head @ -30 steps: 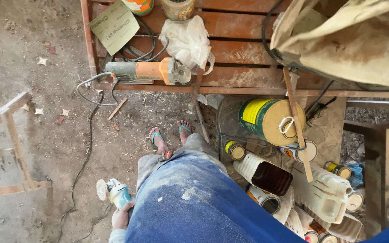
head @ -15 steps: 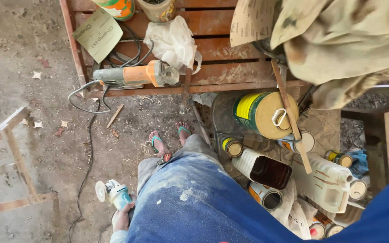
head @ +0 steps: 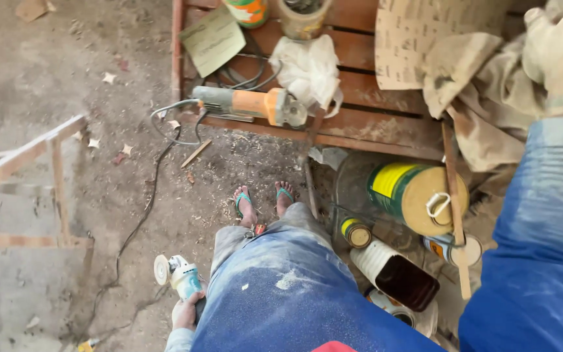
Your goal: Sanding a wooden door using an angle grinder and manual sandpaper.
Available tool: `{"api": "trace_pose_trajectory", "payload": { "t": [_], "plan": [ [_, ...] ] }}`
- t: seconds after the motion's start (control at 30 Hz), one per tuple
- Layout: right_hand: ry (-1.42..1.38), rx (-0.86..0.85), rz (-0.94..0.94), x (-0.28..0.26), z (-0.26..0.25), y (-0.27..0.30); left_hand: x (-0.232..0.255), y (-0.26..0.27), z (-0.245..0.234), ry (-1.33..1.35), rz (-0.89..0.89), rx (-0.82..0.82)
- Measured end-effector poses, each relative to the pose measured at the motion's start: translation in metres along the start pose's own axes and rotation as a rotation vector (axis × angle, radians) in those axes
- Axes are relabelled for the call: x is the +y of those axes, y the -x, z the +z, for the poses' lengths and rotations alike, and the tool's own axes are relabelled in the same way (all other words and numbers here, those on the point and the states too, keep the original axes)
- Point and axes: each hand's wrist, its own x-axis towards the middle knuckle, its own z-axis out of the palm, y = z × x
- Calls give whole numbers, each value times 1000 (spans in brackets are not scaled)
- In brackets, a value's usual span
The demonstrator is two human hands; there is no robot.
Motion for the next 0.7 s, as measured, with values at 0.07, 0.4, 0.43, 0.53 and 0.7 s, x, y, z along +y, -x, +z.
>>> {"api": "trace_pose_trajectory", "payload": {
  "t": [0.07,0.4,0.43,0.53,0.7],
  "plan": [
    [8,-119,-100,-25,-17,-4,-9,6,-1,38,-19,29],
    [-85,-444,-173,-123,52,15,-54,11,-2,52,-40,107],
    [-85,-443,-182,-139,41,17,-55,13,0,60,-43,109],
    [-107,-559,-152,-168,44,32,-60,18,0,72,-64,108],
    [-92,-661,-316,-168,89,35,-58,12,6,13,-55,133]
  ]
}}
